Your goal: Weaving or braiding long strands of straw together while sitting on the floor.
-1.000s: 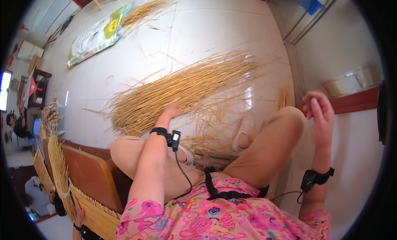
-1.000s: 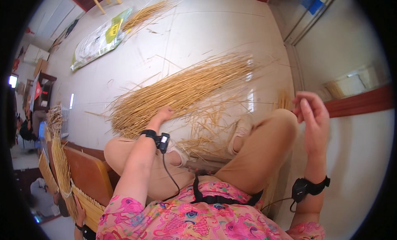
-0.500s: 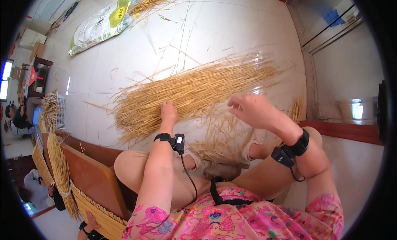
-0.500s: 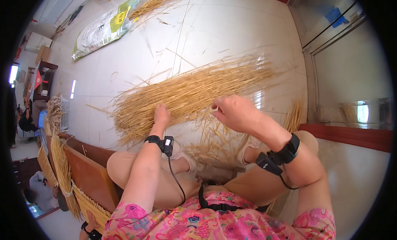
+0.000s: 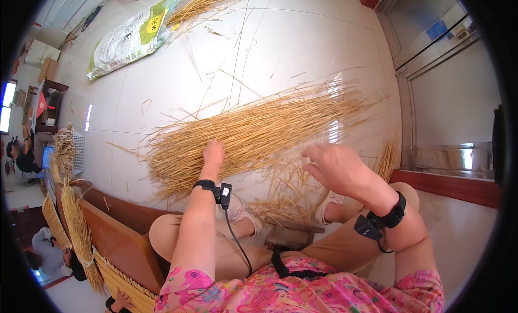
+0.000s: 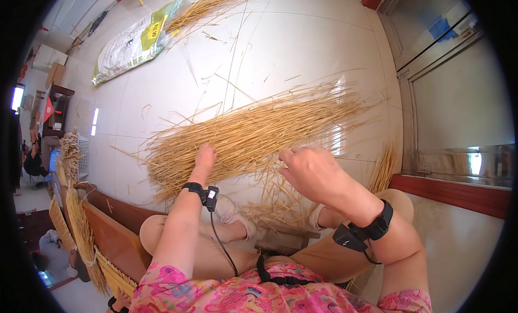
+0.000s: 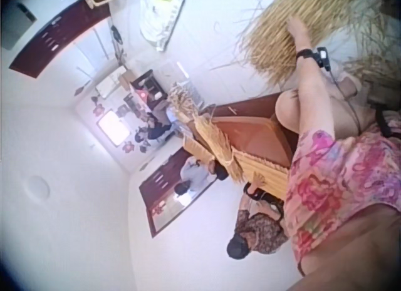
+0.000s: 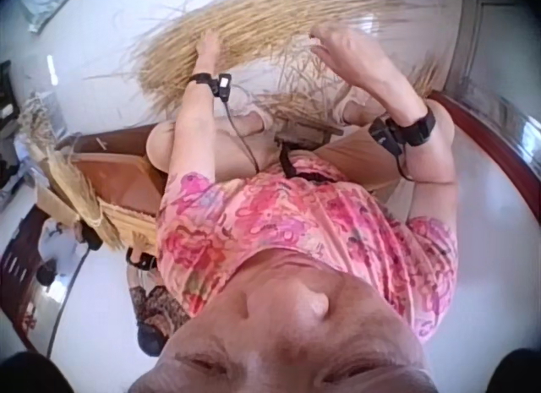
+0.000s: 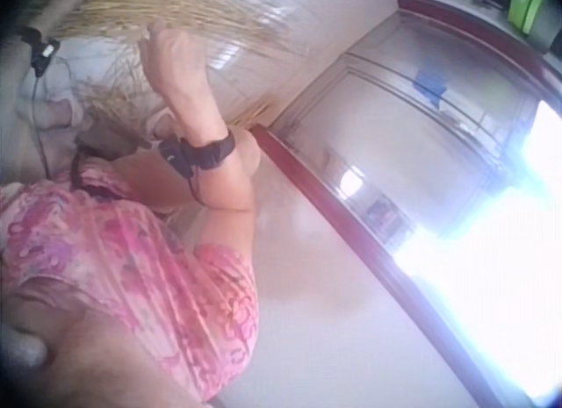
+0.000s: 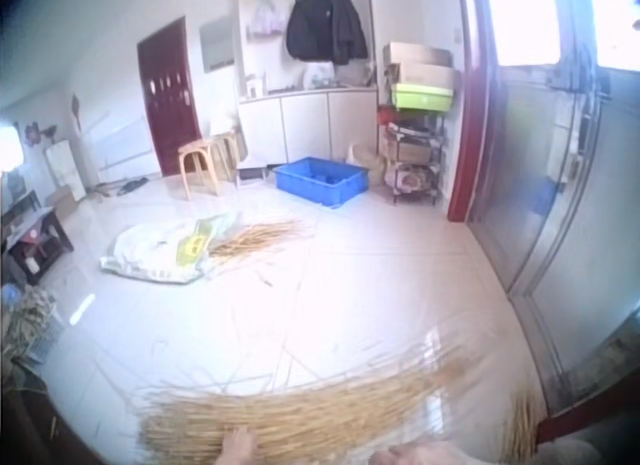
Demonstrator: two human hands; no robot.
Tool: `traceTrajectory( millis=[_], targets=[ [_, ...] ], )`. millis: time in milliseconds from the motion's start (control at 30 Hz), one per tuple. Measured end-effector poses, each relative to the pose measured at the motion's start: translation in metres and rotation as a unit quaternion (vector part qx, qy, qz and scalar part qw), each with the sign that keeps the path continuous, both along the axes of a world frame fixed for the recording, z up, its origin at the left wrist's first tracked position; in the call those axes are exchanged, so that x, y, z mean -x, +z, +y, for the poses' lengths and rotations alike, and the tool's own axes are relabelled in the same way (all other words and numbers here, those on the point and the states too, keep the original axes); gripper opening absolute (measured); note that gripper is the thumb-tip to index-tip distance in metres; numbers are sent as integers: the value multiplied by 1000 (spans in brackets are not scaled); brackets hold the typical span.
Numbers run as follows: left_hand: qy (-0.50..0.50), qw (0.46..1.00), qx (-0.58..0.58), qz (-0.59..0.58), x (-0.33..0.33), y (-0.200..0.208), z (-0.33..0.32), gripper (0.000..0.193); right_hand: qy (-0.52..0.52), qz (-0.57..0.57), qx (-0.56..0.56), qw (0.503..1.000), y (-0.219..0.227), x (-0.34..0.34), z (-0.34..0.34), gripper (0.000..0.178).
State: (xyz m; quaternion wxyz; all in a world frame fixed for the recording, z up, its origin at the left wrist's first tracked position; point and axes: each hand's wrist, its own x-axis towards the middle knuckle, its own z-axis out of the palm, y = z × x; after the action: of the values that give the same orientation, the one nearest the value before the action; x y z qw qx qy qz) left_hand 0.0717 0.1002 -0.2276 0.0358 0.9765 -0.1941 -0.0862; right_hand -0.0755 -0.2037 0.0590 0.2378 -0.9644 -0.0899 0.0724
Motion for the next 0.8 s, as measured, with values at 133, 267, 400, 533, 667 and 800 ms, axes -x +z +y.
traceTrajectory(
  millis=[133,267,400,533,667,800],
  targets=[
    [-39,987,98,118,-23,59,-7,13,-9,-11,13,1000,-1,-2,-5,18],
    [66,920,268,277,-36,118,0,13,-15,-36,8,999,5,-5,-4,19],
    [41,933,248,258,-27,181,-1,13,-30,-27,-9,999,0,-6,-3,19],
    [19,917,363,164,-3,230,-20,13,-46,4,-127,991,0,-11,2,25],
    [-63,879,447,154,31,253,-55,16,-137,113,-397,900,5,-14,8,33],
    [-97,864,452,199,53,267,-79,16,-176,78,-535,823,1,-17,13,28]
  ],
)
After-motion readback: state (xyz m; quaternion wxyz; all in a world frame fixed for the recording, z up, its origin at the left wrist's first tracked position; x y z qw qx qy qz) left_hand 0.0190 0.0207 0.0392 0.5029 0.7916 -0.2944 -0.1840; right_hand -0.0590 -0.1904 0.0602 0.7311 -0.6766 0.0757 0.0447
